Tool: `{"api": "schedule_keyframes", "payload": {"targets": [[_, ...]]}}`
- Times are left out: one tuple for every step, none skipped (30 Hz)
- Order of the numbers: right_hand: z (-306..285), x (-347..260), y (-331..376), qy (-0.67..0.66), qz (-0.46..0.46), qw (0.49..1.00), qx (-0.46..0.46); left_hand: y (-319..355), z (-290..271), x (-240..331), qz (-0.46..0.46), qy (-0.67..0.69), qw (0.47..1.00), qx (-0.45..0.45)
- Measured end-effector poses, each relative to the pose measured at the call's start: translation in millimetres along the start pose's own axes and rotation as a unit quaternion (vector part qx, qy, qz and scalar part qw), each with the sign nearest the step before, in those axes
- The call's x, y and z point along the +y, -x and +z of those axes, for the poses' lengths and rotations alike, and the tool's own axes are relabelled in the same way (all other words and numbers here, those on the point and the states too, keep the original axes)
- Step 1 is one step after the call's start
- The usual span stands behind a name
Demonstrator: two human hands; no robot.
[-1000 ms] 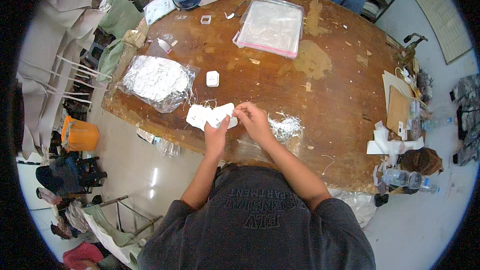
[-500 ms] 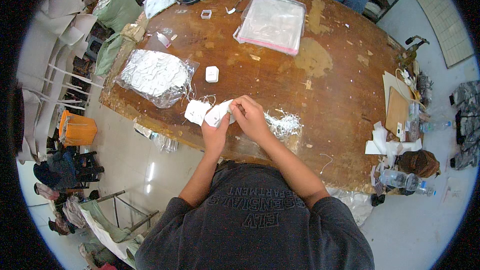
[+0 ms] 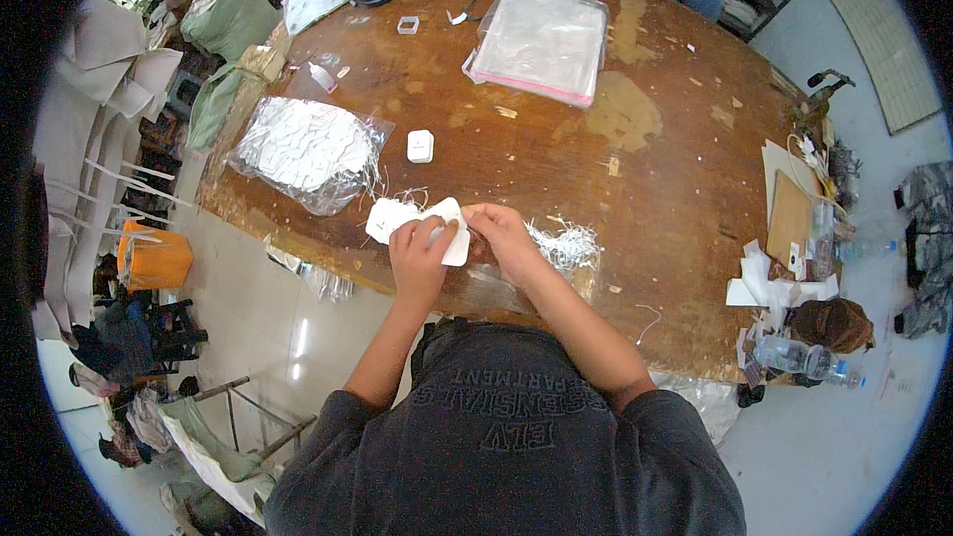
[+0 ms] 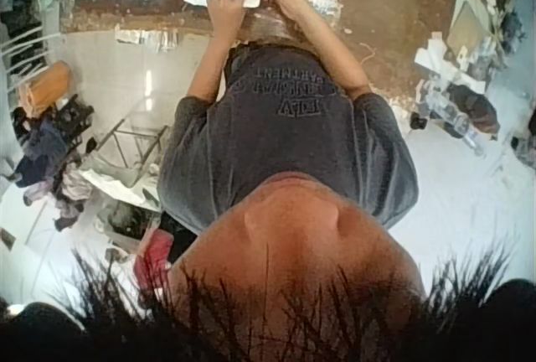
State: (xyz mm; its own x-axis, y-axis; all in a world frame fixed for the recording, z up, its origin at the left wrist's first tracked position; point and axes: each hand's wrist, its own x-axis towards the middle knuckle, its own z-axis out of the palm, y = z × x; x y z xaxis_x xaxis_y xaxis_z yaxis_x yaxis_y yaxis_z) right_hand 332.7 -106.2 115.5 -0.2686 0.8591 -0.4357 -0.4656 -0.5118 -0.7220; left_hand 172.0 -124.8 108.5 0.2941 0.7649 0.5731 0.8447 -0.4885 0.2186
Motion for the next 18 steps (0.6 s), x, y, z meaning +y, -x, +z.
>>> {"api": "schedule_keyframes", "payload": {"targets": [[-3,6,-2,0.068,-0.020,0.997,0.030,3,0,-1,0.025,0.003,1.000,-0.007],[-7,13,-7,0.124,-0.050,0.990,0.042,8,1,-1,0.050,0.007,0.999,-0.013],[-12,20,-12,0.172,-0.075,0.981,0.050,13,2,-2,0.076,0.011,0.997,-0.019],[-24,21,-18,0.271,-0.079,0.959,0.036,19,5,-1,0.054,0.056,0.997,-0.022],[-38,22,-27,0.274,-0.099,0.952,0.091,24,10,-3,0.007,0.108,0.994,-0.022],[-50,22,-37,0.271,-0.125,0.945,0.135,29,16,-7,-0.046,0.162,0.985,-0.027],[-64,22,-45,0.273,-0.128,0.933,0.196,35,22,-12,-0.104,0.216,0.970,-0.034],[-80,19,-51,0.214,-0.154,0.943,0.205,42,27,-19,-0.216,0.291,0.931,-0.051],[-94,18,-54,0.159,-0.149,0.946,0.242,49,34,-30,-0.281,0.327,0.901,-0.049],[-104,24,-54,0.256,-0.173,0.921,0.239,55,40,-43,-0.343,0.363,0.865,-0.044],[-114,29,-53,0.351,-0.188,0.885,0.243,62,46,-55,-0.409,0.397,0.821,-0.043],[-122,35,-52,0.442,-0.201,0.839,0.244,69,53,-68,-0.406,0.353,0.842,-0.029],[-128,42,-51,0.508,-0.219,0.800,0.231,73,58,-80,-0.408,0.307,0.860,-0.018],[-132,50,-52,0.570,-0.237,0.757,0.214,79,61,-90,-0.428,0.261,0.865,-0.015],[-135,58,-53,0.632,-0.240,0.710,0.197,84,62,-97,-0.420,0.261,0.869,0.008],[-139,63,-55,0.663,-0.258,0.680,0.178,87,63,-101,-0.431,0.263,0.863,0.024],[-142,68,-58,0.663,-0.241,0.679,0.204,90,64,-104,-0.460,0.276,0.843,0.032],[-144,73,-61,0.663,-0.224,0.676,0.230,92,62,-104,-0.451,0.268,0.851,0.028]]}}
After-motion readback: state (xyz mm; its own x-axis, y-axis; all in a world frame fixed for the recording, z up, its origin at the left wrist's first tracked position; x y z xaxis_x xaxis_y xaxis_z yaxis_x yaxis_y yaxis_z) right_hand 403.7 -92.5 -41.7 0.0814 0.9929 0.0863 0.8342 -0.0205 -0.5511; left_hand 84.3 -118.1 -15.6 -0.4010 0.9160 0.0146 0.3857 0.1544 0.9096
